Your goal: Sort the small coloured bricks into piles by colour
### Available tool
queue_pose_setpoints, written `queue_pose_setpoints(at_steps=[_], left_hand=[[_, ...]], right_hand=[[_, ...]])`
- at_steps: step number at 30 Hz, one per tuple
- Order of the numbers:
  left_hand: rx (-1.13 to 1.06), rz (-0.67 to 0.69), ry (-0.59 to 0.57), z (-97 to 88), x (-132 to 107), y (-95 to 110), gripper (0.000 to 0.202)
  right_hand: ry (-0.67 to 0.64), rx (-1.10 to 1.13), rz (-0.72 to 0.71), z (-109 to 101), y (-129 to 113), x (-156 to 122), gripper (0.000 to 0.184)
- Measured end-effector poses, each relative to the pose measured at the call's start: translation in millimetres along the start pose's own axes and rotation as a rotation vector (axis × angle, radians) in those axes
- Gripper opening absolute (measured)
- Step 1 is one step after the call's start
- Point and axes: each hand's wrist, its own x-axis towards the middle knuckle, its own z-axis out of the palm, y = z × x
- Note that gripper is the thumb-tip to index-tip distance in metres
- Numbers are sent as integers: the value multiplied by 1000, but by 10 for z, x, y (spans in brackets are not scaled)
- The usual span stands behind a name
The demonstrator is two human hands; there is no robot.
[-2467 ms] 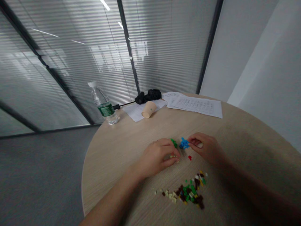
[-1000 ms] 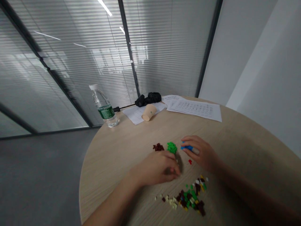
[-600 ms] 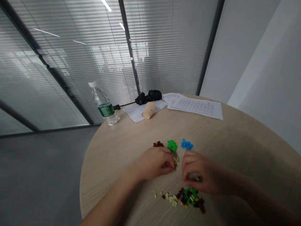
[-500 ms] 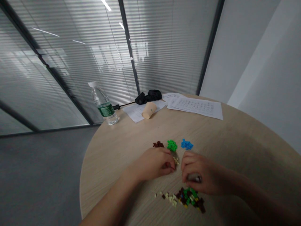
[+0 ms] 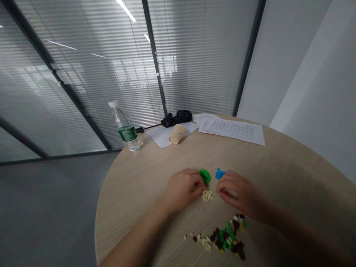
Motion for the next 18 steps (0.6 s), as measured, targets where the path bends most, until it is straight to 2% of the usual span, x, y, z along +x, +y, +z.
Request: queue_pose_setpoints(at_steps=[4,9,11,16,18], left_hand=[[6,-58,47,-2,11,-47,11],[2,-23,37,-1,6,-51,11],[9,-16,37,-5,4,-42,11],[54,-70,52,-20,1,-74,12],[70,-101,65,-19,1,-107,13]], right_hand=[[117,-73,40,44,185,-19,12],[194,-116,80,66,286,12,11],[174,-141,75,54,251,83,10],[-32,-238,21,29,86,379,12],[-58,-254,26,46,72,485,11]])
